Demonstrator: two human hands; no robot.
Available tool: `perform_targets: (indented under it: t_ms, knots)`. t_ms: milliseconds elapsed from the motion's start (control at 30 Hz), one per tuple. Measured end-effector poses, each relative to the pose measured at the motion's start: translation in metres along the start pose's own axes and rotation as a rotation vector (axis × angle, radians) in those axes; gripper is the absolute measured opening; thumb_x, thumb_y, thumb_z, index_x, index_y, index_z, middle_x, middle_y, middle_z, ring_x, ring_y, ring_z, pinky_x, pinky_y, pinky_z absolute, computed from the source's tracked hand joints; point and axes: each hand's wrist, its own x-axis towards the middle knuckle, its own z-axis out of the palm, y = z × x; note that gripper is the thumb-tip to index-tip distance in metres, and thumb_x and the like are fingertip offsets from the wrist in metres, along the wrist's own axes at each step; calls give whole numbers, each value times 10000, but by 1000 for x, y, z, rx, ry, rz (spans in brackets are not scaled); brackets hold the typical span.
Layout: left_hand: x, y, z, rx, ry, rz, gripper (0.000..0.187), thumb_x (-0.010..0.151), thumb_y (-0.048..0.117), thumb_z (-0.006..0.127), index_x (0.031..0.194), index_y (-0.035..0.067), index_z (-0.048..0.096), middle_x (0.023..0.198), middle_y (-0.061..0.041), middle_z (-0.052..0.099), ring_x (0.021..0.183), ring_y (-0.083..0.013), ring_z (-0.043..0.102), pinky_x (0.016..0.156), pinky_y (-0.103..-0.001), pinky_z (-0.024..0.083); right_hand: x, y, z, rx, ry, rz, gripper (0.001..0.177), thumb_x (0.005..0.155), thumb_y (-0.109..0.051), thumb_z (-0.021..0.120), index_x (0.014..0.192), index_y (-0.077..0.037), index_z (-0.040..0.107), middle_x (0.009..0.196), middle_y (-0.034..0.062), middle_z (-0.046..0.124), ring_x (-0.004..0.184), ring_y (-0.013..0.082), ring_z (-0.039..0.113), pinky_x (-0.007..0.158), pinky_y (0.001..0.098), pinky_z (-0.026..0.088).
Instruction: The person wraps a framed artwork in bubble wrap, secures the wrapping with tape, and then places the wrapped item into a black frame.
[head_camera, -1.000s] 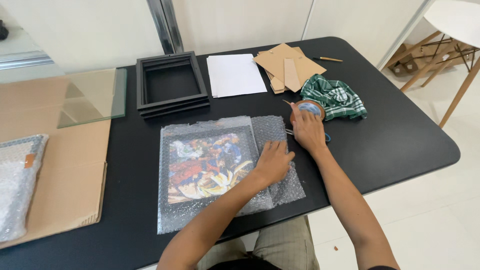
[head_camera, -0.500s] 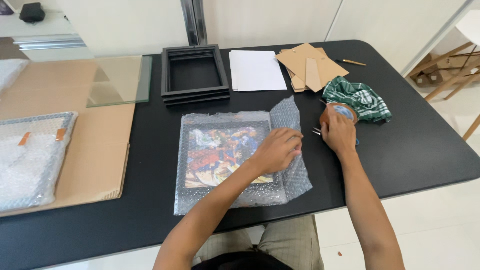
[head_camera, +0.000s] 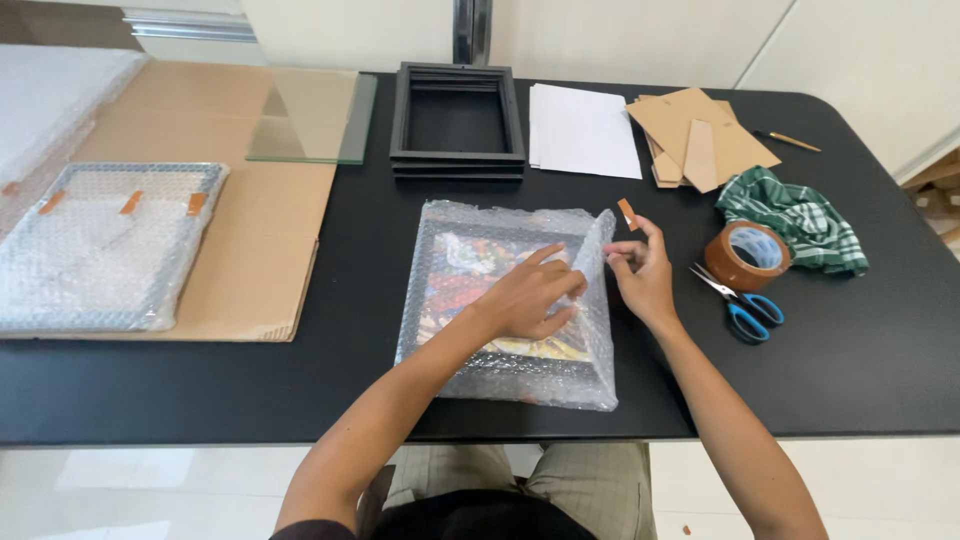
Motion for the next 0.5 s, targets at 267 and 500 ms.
perform_targets:
  t_ms: [267, 500]
  knots:
    - [-6, 9, 7, 266, 2, 227, 293, 691, 168, 827, 949, 170, 689, 932, -6, 629, 1080, -233, 607, 1168, -472, 420, 13, -3, 10, 82, 180, 283, 960, 897, -47, 774, 1633, -112, 161, 1474, 319, 464, 1270, 428, 638, 909, 486, 648]
    - [-8, 11, -1, 275, 33, 270, 228, 722, 130, 864, 820, 147, 658, 962, -9, 612, 1121, -227, 595, 1087, -457, 449, 51, 31, 13, 389, 212, 463, 944, 851, 65, 718, 1614, -33, 172, 1087, 149, 718, 647, 167, 717, 559, 276, 673]
